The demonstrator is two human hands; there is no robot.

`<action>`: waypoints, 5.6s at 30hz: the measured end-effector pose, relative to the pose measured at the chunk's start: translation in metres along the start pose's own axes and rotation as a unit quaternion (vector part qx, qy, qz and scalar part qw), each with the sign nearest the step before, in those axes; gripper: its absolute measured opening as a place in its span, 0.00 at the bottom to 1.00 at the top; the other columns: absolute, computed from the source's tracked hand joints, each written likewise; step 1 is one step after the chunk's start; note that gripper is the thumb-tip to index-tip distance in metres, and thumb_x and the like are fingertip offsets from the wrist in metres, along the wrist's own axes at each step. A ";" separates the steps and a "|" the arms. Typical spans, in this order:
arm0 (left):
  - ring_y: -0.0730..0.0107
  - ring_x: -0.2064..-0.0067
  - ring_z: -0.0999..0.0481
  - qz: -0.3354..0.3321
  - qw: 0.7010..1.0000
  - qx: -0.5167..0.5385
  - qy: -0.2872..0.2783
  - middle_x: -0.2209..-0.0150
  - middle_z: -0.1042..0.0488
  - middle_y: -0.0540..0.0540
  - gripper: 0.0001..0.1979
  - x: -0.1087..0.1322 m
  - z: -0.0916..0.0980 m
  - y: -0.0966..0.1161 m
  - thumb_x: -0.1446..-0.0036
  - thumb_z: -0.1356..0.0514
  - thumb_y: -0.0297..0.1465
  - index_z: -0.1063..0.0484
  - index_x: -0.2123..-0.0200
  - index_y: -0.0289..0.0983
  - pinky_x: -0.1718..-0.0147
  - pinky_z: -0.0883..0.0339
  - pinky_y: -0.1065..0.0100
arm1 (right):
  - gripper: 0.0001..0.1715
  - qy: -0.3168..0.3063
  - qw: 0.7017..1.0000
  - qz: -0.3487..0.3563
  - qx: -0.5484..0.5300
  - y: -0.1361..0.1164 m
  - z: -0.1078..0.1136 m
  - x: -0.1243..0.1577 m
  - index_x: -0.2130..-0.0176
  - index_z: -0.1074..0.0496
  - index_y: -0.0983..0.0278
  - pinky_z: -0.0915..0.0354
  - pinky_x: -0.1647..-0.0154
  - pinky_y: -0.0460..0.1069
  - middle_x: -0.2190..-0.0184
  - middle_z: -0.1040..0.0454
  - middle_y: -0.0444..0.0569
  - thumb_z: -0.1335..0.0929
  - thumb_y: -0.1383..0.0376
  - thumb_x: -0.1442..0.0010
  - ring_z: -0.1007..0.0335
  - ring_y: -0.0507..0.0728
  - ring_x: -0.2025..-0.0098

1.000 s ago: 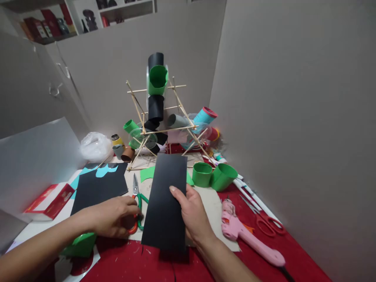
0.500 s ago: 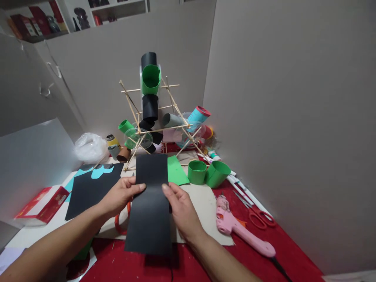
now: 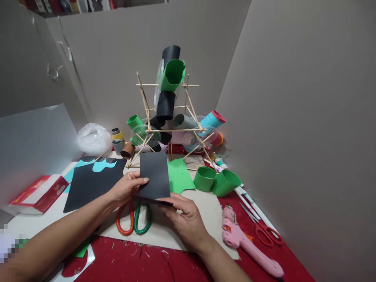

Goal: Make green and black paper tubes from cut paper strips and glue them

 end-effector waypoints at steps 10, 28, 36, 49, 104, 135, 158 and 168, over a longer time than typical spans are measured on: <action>0.75 0.76 0.31 -0.092 0.992 -0.088 0.027 0.76 0.26 0.50 0.15 -0.002 0.006 0.009 0.51 0.33 0.41 0.26 0.72 0.32 0.75 0.39 0.73 | 0.23 0.006 0.989 -0.145 -0.039 0.021 -0.001 -0.003 0.77 0.21 0.61 0.35 0.57 0.52 0.72 0.24 0.49 0.31 0.48 0.44 0.31 0.60 0.62; 0.63 0.43 0.28 -0.409 0.748 -0.508 -0.122 0.43 0.29 0.43 0.38 0.024 -0.026 0.005 0.48 0.48 0.15 0.44 0.35 0.45 0.46 0.32 0.60 | 0.08 0.063 0.943 -0.221 -0.242 0.039 0.003 -0.002 0.76 0.22 0.62 0.41 0.53 0.50 0.65 0.23 0.46 0.30 0.62 0.49 0.32 0.57 0.58; 0.59 0.42 0.30 -0.441 0.652 -0.595 -0.161 0.41 0.32 0.37 0.37 0.031 -0.031 -0.003 0.44 0.46 0.19 0.51 0.33 0.43 0.48 0.30 0.60 | 0.09 0.060 0.940 -0.210 -0.262 0.035 0.002 -0.004 0.70 0.19 0.60 0.43 0.52 0.52 0.68 0.22 0.45 0.31 0.65 0.51 0.31 0.58 0.60; 0.66 0.78 0.25 -0.094 0.960 -0.261 -0.038 0.82 0.24 0.45 0.11 0.011 -0.018 -0.001 0.51 0.42 0.30 0.24 0.80 0.33 0.73 0.30 0.68 | 0.21 0.151 0.963 -0.152 -0.164 0.030 0.035 -0.011 0.55 0.29 0.60 0.35 0.52 0.52 0.55 0.25 0.50 0.29 0.65 0.50 0.30 0.58 0.51; 0.78 0.78 0.37 -0.021 0.995 -0.070 -0.064 0.84 0.34 0.51 0.12 0.019 -0.033 -0.008 0.62 0.30 0.34 0.27 0.84 0.32 0.76 0.39 0.73 | 0.08 0.046 0.971 -0.187 -0.141 0.033 0.002 -0.001 0.78 0.20 0.64 0.37 0.76 0.46 0.83 0.28 0.42 0.25 0.61 0.54 0.35 0.52 0.77; 0.74 0.80 0.33 -0.017 0.994 -0.107 -0.033 0.84 0.32 0.52 0.20 0.016 -0.019 -0.018 0.73 0.28 0.41 0.30 0.85 0.33 0.76 0.34 0.69 | 0.08 -0.020 0.976 -0.201 -0.078 0.037 -0.006 0.000 0.81 0.23 0.64 0.43 0.82 0.45 0.86 0.33 0.43 0.28 0.61 0.59 0.41 0.52 0.81; 0.76 0.80 0.30 0.010 0.987 -0.111 -0.115 0.82 0.26 0.50 0.12 0.004 -0.024 -0.021 0.62 0.28 0.34 0.24 0.80 0.32 0.74 0.32 0.72 | 0.05 0.020 0.950 -0.207 -0.233 0.049 -0.005 -0.005 0.79 0.22 0.66 0.39 0.74 0.45 0.84 0.30 0.40 0.26 0.66 0.55 0.40 0.48 0.79; 0.73 0.77 0.25 -0.087 0.995 -0.052 -0.020 0.70 0.21 0.44 0.15 0.001 -0.008 0.004 0.42 0.39 0.40 0.25 0.62 0.32 0.76 0.31 0.72 | 0.12 0.115 0.911 -0.233 -0.319 0.064 0.010 -0.008 0.77 0.27 0.67 0.41 0.86 0.42 0.85 0.29 0.45 0.26 0.61 0.56 0.38 0.48 0.85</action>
Point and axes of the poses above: each hand's wrist, its own x-axis away from the middle knuckle, its own z-axis out of the back of the hand, y = z × x, the point moved 7 cm from there along -x, towards the middle knuckle
